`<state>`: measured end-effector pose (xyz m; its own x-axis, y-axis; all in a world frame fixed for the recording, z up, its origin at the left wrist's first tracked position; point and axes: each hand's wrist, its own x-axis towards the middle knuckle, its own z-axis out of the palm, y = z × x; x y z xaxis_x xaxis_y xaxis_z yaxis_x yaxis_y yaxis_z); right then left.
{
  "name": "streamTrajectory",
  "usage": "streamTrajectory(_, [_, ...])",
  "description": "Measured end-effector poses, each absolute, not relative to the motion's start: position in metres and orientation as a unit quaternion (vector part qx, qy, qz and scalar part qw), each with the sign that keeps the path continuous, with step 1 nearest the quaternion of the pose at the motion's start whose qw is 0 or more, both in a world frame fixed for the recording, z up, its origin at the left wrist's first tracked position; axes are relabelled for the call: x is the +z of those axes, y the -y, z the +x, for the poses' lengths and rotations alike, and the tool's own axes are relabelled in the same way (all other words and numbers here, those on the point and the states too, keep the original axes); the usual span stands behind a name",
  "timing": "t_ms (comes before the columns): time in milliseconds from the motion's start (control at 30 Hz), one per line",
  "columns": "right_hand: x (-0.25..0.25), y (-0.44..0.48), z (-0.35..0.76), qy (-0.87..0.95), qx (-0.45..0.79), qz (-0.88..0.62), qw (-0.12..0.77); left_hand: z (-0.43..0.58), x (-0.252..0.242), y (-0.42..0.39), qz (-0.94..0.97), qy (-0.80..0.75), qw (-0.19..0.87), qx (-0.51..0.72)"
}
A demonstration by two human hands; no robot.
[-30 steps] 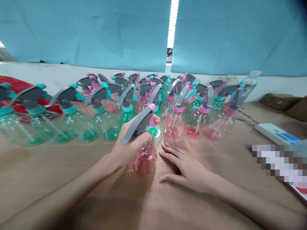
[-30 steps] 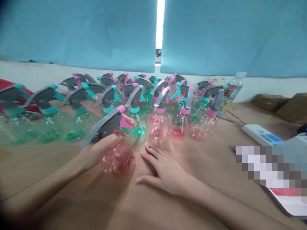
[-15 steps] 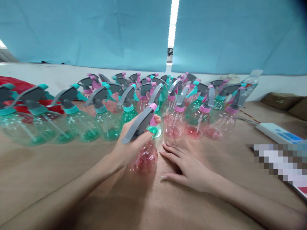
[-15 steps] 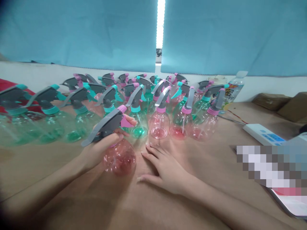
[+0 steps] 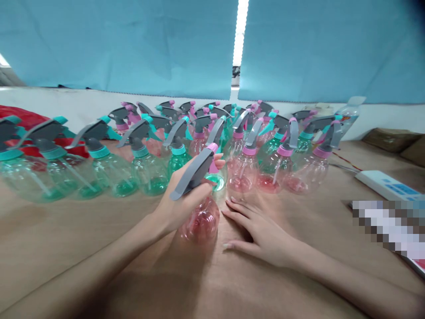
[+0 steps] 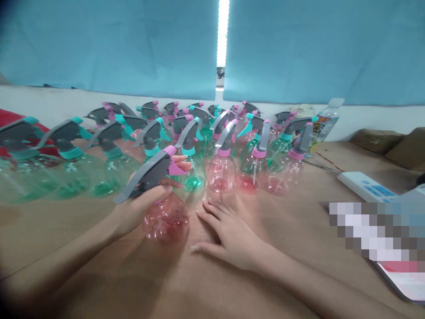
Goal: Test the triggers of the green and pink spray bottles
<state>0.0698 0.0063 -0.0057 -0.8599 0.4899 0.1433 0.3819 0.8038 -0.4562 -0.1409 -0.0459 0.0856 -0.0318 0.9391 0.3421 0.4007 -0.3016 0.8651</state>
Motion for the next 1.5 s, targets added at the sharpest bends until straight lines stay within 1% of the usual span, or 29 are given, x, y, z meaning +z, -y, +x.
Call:
streamTrajectory(433, [-0.0047, -0.0067, 0.0695, 0.946, 0.196, -0.236, 0.108, -0.1379, 0.0925, 0.0493, 0.655, -0.52, 0.249, 0.488])
streamTrajectory(633, [-0.0042, -0.0066, 0.0691, 0.944, 0.203, -0.231, 0.115, -0.1375, 0.092, 0.0504, 0.659, -0.487, 0.265, 0.509])
streamTrajectory(833, [-0.0046, -0.0068, 0.0693, 0.945, 0.201, -0.232, 0.112, -0.1391, 0.087, 0.0479, 0.665, -0.517, 0.23, 0.487])
streamTrajectory(1500, [-0.0001, -0.0065, 0.0683, 0.946, 0.203, -0.23, 0.104, -0.1373, 0.0845, 0.0487, 0.634, -0.513, 0.264, 0.515])
